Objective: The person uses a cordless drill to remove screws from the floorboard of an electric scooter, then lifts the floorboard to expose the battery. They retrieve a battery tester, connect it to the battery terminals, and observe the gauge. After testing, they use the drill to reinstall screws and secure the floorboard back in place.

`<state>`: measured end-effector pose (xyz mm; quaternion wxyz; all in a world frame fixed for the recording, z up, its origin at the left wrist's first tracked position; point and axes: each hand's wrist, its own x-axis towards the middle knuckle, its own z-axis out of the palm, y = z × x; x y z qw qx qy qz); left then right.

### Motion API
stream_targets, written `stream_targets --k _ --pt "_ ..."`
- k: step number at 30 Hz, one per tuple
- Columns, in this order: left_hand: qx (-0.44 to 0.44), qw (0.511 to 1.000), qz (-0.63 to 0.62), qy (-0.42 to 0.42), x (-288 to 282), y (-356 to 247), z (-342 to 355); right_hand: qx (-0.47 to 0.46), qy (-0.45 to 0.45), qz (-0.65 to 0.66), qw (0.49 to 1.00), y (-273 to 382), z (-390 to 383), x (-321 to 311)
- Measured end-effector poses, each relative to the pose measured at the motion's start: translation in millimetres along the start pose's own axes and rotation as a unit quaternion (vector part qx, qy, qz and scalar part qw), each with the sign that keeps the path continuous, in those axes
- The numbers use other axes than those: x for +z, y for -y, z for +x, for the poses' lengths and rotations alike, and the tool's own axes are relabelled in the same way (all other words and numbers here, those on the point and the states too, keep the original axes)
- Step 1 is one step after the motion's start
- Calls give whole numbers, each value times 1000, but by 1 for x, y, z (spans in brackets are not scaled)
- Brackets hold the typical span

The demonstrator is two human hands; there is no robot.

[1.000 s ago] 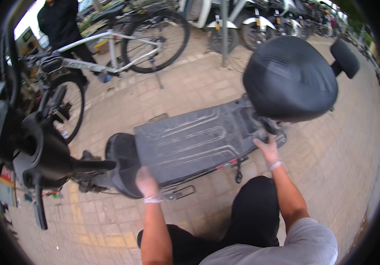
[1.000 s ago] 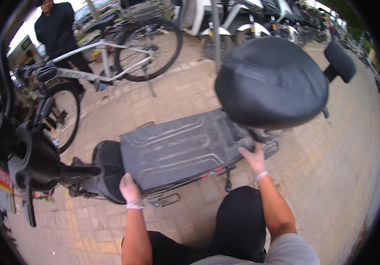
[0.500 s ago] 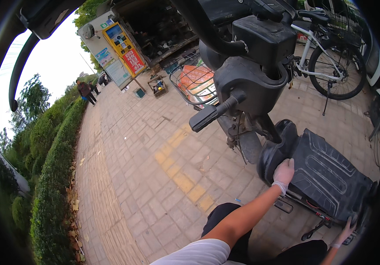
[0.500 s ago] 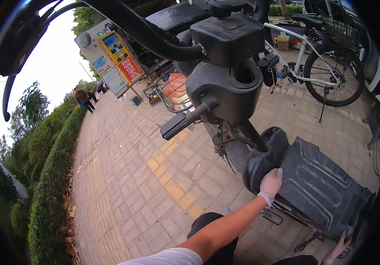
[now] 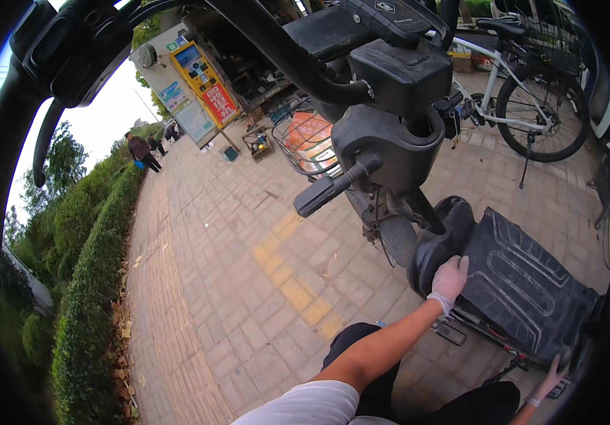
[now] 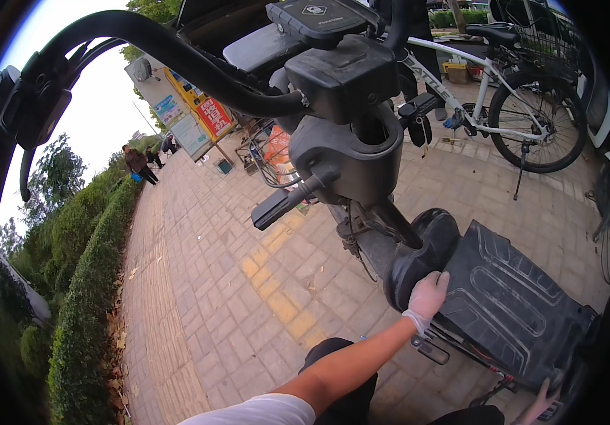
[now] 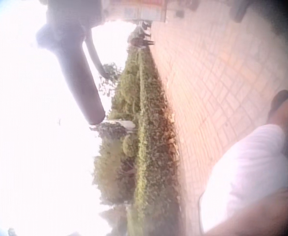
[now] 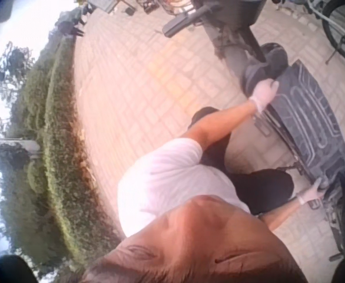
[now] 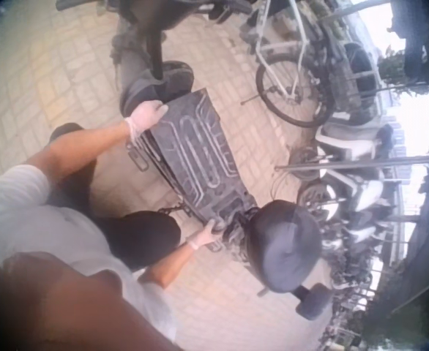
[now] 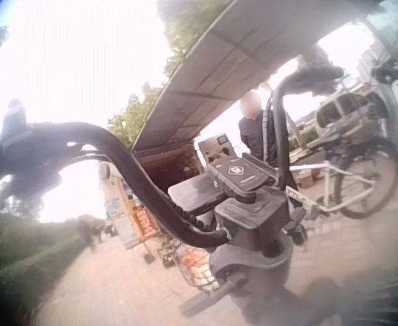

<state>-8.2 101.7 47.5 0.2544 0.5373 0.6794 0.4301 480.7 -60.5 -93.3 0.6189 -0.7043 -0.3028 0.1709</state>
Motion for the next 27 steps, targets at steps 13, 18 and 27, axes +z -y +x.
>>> stream_targets --k 13,18,27 --pt "8 999 47 -25 10 6 6 -42 80 -42 995 -5 18 -8" --pt "-1 999 35 -17 5 8 -10 -54 64 -42 996 -18 21 -11" --pt "-47 997 61 -16 11 1 3 -33 97 -76 992 -34 31 -23"
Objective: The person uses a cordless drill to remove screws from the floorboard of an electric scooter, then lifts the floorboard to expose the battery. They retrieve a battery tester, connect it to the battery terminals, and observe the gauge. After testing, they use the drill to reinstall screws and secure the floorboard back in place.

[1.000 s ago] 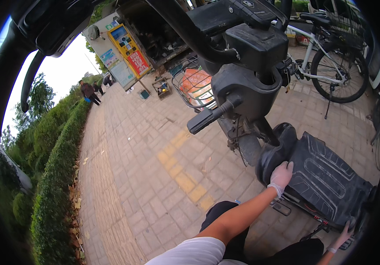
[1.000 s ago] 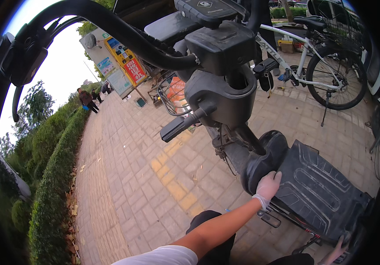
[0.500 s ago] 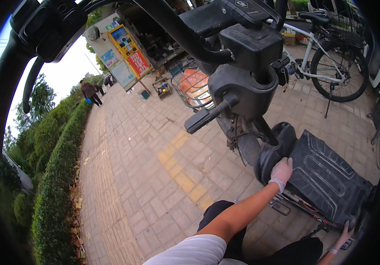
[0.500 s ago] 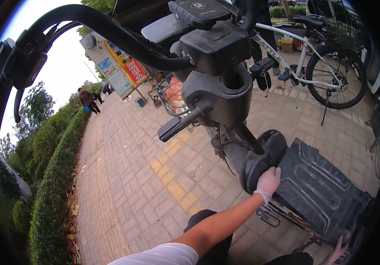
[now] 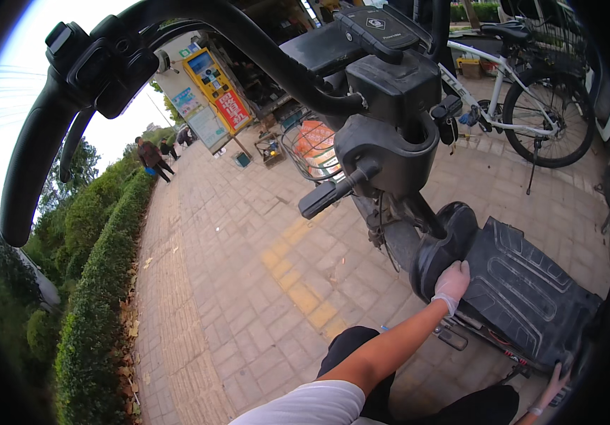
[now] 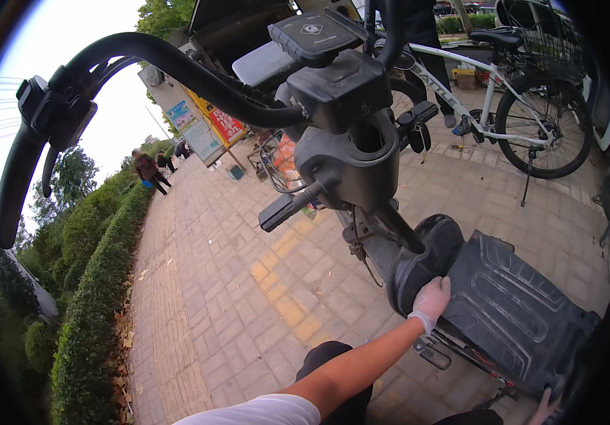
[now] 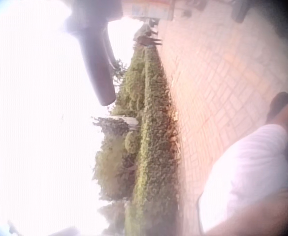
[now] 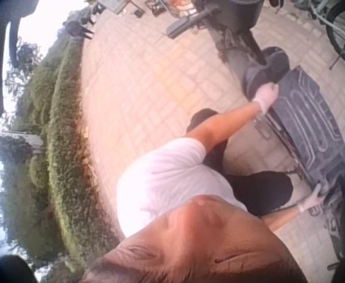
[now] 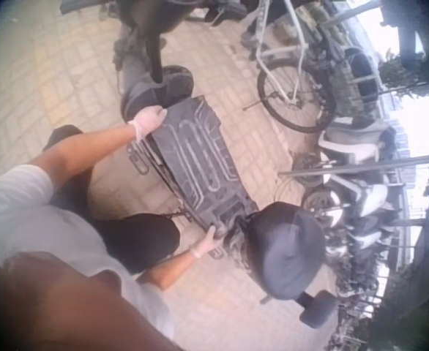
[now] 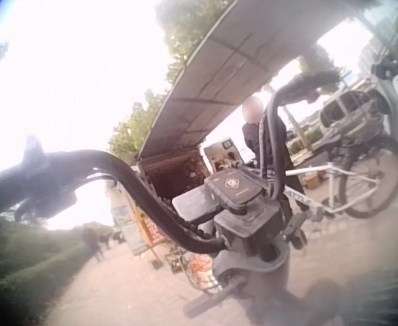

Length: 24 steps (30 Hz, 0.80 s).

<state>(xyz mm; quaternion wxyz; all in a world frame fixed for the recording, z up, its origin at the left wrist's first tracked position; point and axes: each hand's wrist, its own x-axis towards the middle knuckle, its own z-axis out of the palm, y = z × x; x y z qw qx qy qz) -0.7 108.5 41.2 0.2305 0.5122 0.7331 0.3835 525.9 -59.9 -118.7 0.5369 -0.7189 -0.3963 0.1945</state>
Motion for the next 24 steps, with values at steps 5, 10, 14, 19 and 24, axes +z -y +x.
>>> stream_targets --k 5,10,14,19,24 --pt "7 998 39 52 -16 -10 -4 -13 -49 5 999 2 0 9" --pt "17 995 13 100 -15 -17 23 6 -42 21 999 7 16 18" --pt "0 996 -33 78 1 -10 26 -14 -28 29 999 6 22 14" --pt "-36 998 -12 58 11 2 4 -27 -47 20 998 -4 20 11" --pt "-13 999 -16 37 5 -6 9 -21 -28 -3 999 22 13 13"
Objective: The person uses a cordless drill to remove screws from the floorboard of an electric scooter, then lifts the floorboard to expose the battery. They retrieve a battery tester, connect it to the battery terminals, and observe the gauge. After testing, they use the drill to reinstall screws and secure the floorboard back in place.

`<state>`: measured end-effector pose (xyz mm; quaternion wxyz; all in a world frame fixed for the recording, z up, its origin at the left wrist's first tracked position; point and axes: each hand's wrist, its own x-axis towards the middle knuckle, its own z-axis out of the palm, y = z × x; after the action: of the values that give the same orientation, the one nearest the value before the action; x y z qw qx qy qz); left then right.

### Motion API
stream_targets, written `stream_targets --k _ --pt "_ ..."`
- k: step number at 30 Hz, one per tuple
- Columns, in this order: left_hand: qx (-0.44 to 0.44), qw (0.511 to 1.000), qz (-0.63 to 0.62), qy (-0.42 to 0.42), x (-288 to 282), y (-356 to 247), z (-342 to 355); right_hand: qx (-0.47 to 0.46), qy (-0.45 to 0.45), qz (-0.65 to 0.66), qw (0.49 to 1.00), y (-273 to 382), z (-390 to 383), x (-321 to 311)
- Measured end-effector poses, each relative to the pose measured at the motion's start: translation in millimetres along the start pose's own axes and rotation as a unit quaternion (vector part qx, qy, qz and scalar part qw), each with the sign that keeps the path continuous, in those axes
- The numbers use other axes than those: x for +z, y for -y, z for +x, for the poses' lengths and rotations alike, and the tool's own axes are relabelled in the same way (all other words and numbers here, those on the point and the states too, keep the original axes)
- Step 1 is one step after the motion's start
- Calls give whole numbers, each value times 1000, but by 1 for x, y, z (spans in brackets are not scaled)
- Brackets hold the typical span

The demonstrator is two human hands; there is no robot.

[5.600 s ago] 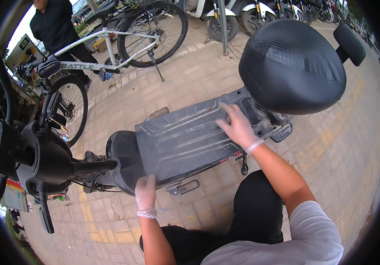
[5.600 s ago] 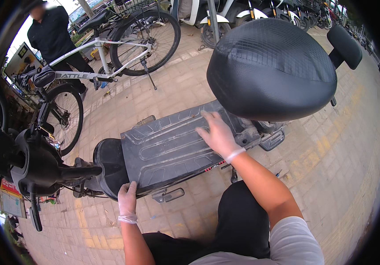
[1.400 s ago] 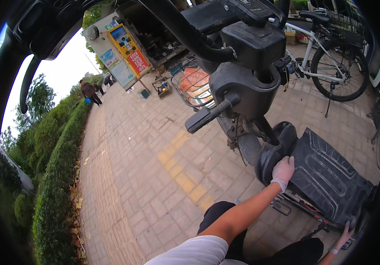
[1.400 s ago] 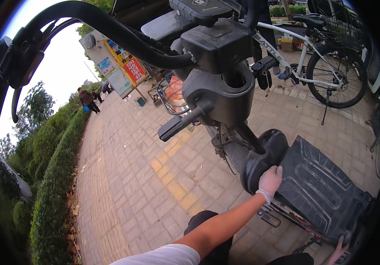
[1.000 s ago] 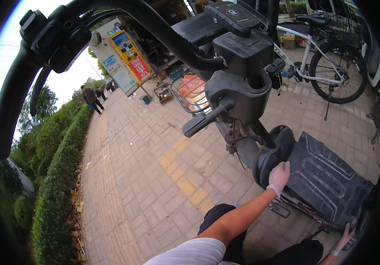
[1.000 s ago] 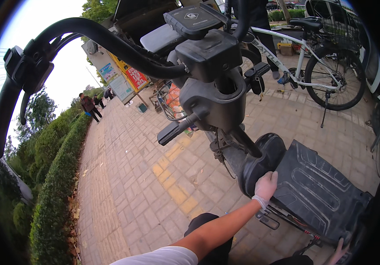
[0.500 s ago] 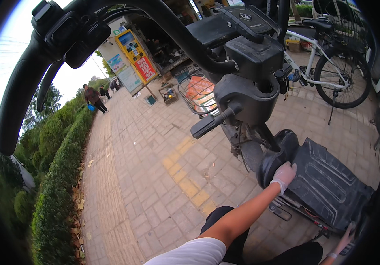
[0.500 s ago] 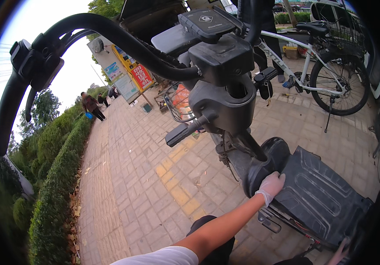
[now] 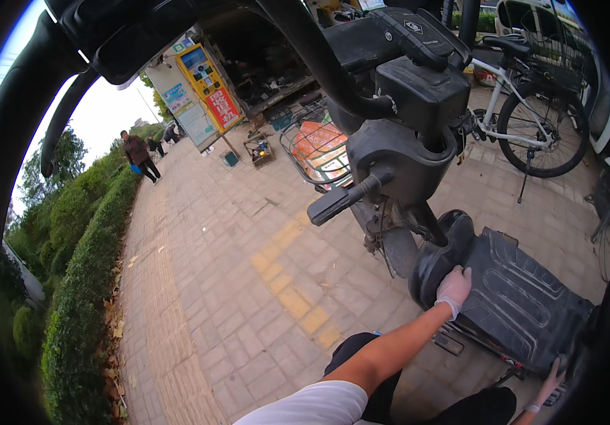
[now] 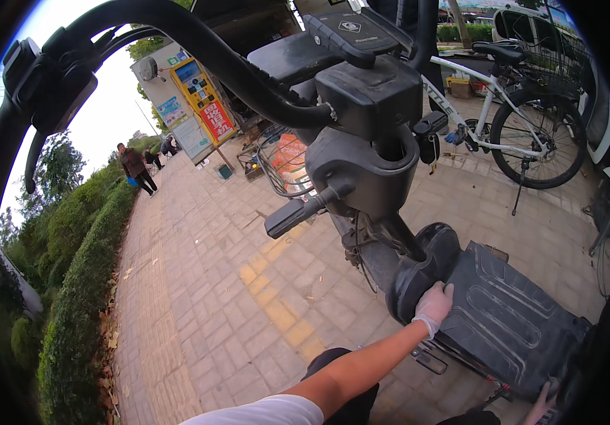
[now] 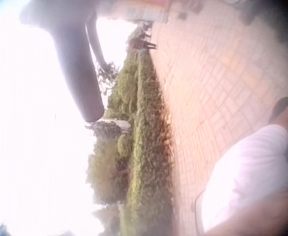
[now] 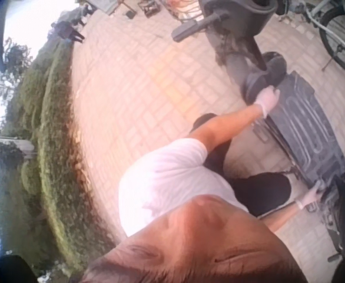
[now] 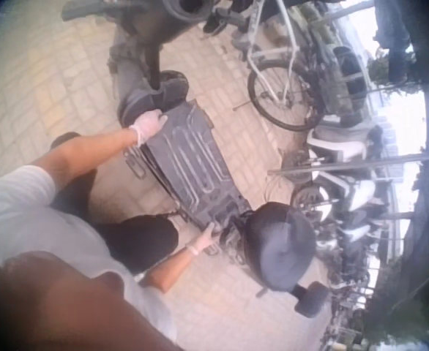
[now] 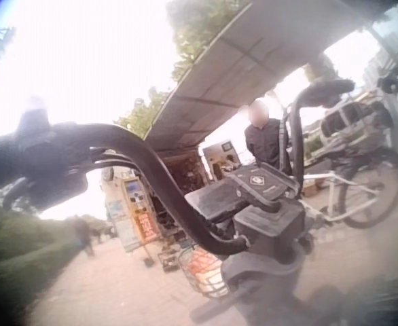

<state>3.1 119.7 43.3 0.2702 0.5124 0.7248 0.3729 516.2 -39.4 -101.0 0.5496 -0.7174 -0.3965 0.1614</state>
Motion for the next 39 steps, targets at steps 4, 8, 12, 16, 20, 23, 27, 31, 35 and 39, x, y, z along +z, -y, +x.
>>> stream_targets --k 4,8,12,16,20,23,27,31,35,39 --pt "35 999 16 8 -10 -3 3 55 -9 49 997 76 -46 -1" --pt "85 996 -6 29 -11 9 7 54 -4 -95 994 173 -95 -7" --pt "103 994 -11 46 -8 16 14 -37 -11 -242 970 253 -85 -14" --pt "113 993 -15 34 -7 19 13 -145 42 -292 944 275 -22 24" --pt "72 994 -16 77 -3 21 8 -275 88 -445 848 242 81 80" --pt "36 995 -14 89 -7 18 2 -114 141 -576 797 223 133 97" --pt "-22 993 18 117 -7 12 -6 -79 163 -631 754 216 171 89" --pt "-23 989 -51 137 -11 13 -12 -62 224 -658 716 197 202 89" --pt "-6 990 -25 136 -12 14 -19 -119 218 -640 727 144 240 84" --pt "-4 990 -16 142 -6 22 -15 -154 210 -637 725 121 251 80"
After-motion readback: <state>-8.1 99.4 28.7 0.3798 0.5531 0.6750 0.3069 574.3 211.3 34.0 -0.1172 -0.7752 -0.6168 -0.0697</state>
